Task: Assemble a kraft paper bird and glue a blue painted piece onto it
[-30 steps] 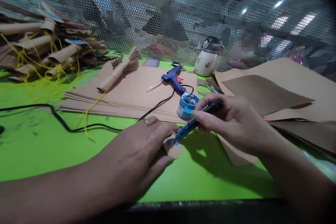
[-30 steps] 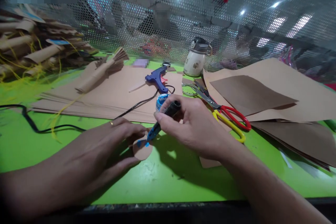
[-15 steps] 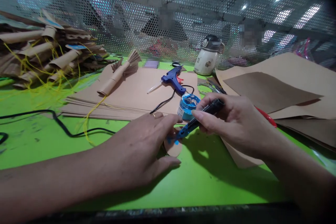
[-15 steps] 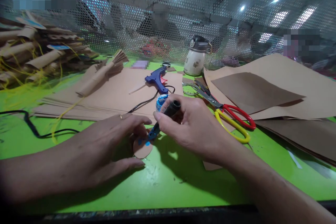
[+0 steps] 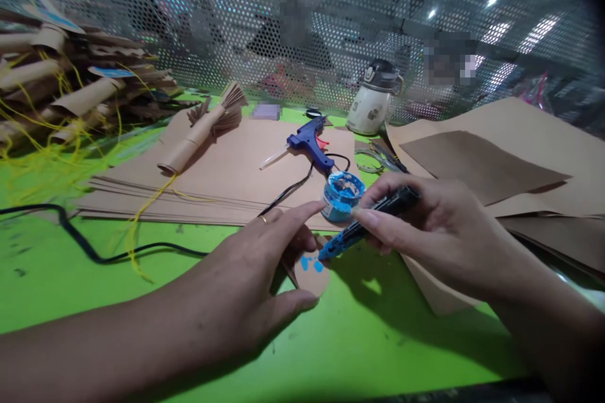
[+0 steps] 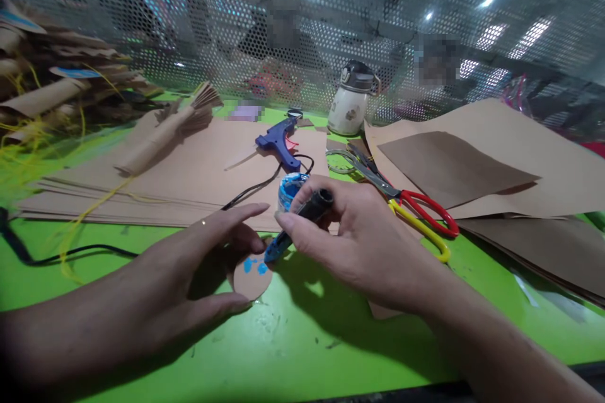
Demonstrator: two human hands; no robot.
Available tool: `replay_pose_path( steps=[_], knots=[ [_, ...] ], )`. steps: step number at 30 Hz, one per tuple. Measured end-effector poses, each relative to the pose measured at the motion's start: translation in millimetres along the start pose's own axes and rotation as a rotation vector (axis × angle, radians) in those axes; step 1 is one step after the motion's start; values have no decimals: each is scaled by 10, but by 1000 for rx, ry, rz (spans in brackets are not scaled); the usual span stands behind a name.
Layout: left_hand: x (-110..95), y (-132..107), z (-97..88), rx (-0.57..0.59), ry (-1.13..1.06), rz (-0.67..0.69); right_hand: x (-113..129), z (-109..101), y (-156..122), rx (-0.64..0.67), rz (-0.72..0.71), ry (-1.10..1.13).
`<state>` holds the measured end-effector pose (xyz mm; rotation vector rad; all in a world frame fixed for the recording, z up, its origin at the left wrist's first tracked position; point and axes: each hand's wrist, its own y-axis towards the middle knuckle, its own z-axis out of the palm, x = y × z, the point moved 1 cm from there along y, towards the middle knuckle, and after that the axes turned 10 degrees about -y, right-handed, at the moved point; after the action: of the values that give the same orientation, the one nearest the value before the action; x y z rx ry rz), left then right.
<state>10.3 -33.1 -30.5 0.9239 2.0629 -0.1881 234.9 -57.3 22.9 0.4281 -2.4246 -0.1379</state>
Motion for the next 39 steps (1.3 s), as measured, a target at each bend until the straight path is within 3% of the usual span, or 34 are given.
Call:
replay_pose_path(
  steps=[10, 21, 39],
  knots=[
    [147, -30, 63, -12, -117, -1, -12, -18, 3, 10, -15, 16],
    [166, -31, 72, -6, -151, 5, -28, -28, -10, 25, -5, -11],
    [127, -39, 96, -91, -147, 10, 20, -69, -17, 60, -35, -15]
  ],
)
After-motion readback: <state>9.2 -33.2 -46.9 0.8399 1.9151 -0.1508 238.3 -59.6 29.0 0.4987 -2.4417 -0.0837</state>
